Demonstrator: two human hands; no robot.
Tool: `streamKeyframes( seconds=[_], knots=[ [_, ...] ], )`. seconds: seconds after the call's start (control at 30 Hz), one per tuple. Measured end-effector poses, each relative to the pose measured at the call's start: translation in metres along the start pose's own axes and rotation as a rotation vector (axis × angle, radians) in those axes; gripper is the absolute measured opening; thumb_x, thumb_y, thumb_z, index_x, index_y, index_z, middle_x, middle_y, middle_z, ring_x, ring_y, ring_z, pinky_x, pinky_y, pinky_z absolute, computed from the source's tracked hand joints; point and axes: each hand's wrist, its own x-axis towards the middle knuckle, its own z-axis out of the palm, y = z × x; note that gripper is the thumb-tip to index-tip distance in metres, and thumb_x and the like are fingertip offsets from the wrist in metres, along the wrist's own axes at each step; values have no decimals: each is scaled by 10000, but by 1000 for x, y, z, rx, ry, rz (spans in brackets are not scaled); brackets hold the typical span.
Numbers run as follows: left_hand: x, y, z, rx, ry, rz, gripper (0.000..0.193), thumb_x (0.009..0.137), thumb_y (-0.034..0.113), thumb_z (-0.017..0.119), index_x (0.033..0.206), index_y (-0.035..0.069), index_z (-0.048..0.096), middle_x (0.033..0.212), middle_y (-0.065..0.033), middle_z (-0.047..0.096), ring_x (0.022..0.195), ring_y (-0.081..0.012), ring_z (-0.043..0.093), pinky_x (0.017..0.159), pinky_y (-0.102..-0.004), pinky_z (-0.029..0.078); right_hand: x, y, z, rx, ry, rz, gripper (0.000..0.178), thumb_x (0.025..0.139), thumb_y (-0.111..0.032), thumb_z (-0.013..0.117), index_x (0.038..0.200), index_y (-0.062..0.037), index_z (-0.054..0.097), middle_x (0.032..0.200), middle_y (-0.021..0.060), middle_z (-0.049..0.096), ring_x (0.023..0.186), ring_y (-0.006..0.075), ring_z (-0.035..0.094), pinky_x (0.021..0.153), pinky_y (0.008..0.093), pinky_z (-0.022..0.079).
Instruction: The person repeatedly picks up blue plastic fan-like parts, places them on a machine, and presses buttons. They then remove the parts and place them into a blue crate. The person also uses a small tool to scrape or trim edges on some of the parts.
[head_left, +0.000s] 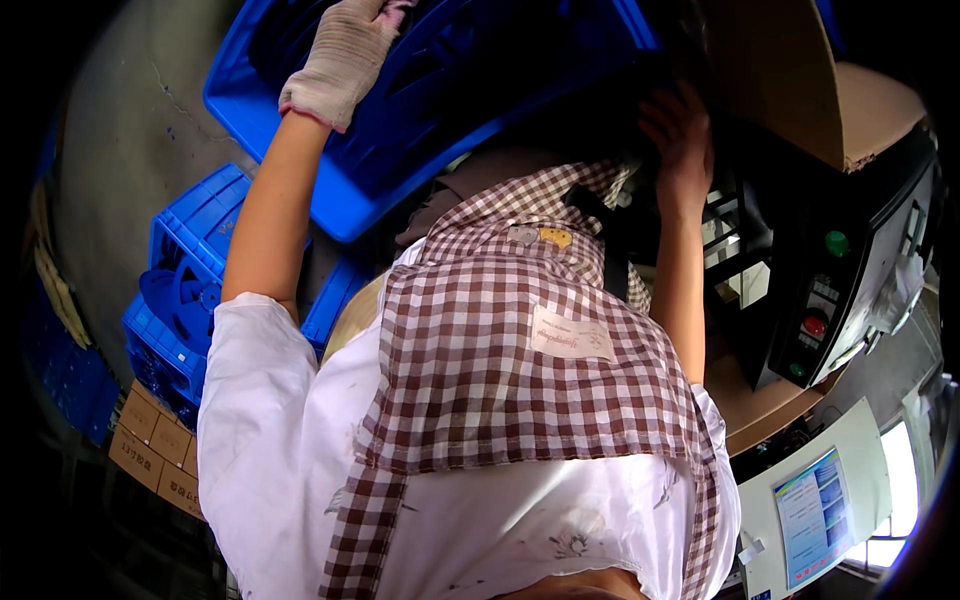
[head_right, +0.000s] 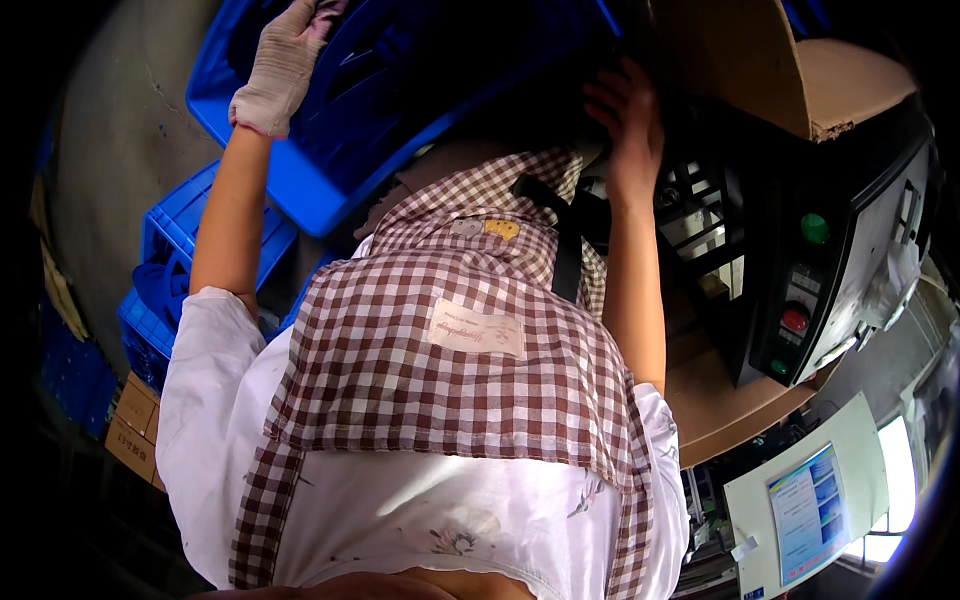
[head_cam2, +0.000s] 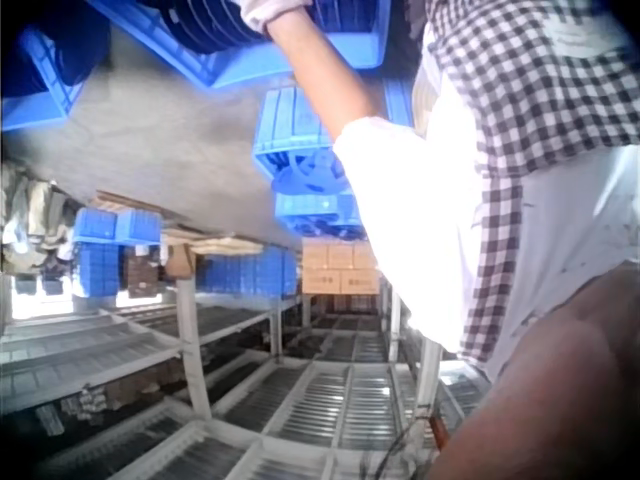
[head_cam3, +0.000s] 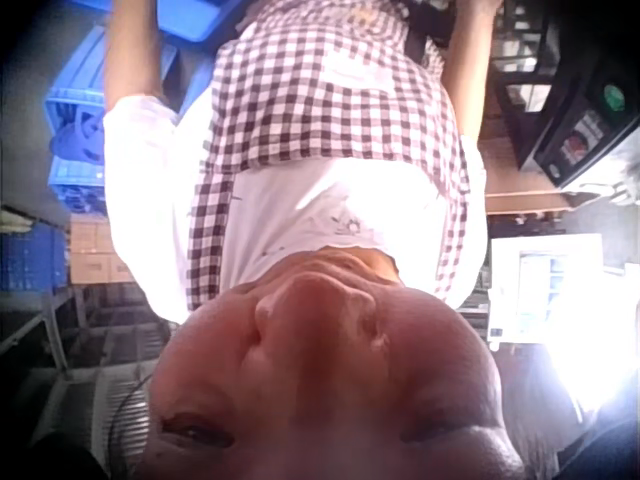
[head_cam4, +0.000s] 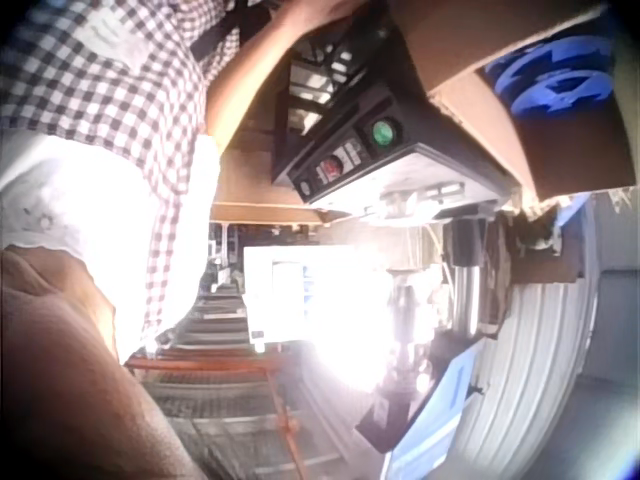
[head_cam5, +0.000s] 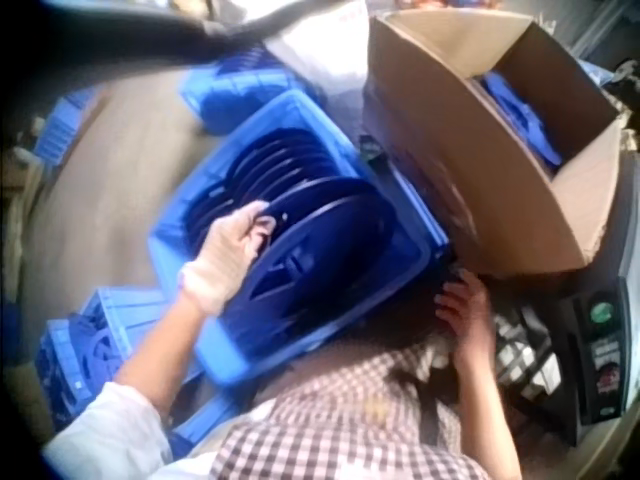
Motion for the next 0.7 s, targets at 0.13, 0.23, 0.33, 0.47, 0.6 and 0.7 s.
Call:
streamKeyframes(
  seconds=[0.13, 0.23, 0.33, 0.47, 0.6, 0.7],
  knots=[
    [-2, -18, 22, -23, 39, 46, 216, 913, -4, 516, 1114, -8, 593, 849, -118, 678, 757, -194, 645, 704, -291, 511, -23, 10, -17, 20, 102, 112, 594, 1011, -464, 366, 1397, -13, 392, 1219, 179, 560, 1074, 248, 595, 904, 364, 493],
    [-15, -23, 54, -82, -1, -3, 186, 905, 26, 541, 1082, 25, 599, 802, -138, 671, 755, -253, 670, 689, -333, 517, -32, 20, -26, 7, 140, 149, 571, 1016, -437, 377, 1396, -12, 394, 1207, 179, 566, 1054, 242, 601, 894, 358, 498],
    [-29, -43, 98, 100, -152, -75, 334, 931, 71, 529, 1263, 104, 527, 1095, -123, 669, 1022, -250, 650, 875, -328, 532, -38, 17, -29, -49, 133, 142, 548, 1018, -412, 390, 1387, -7, 407, 1174, 172, 585, 1021, 230, 613, 875, 344, 505],
    [-55, -77, 164, 271, -339, -132, 382, 887, 86, 543, 1264, 126, 498, 1073, -140, 657, 988, -316, 637, 845, -384, 520, -44, 12, -27, -120, 84, 124, 506, 1018, -369, 416, 1382, -17, 417, 1150, 151, 603, 1006, 211, 613, 868, 328, 503],
    [-67, -75, 165, 5, -220, -241, 338, 910, 94, 539, 1247, 109, 518, 1104, -146, 648, 1014, -301, 635, 882, -365, 504, -54, 14, -29, -146, 47, 120, 471, 1010, -322, 458, 1374, -24, 431, 1128, 138, 614, 994, 194, 614, 862, 306, 503],
    [-75, -80, 147, 34, -228, -254, 305, 914, 130, 545, 1218, 110, 545, 1123, -155, 638, 1055, -319, 606, 897, -388, 488, -62, 14, -30, -169, 76, 121, 444, 1003, -279, 481, 1361, -19, 447, 1110, 127, 622, 978, 182, 618, 852, 293, 507]
  ],
)
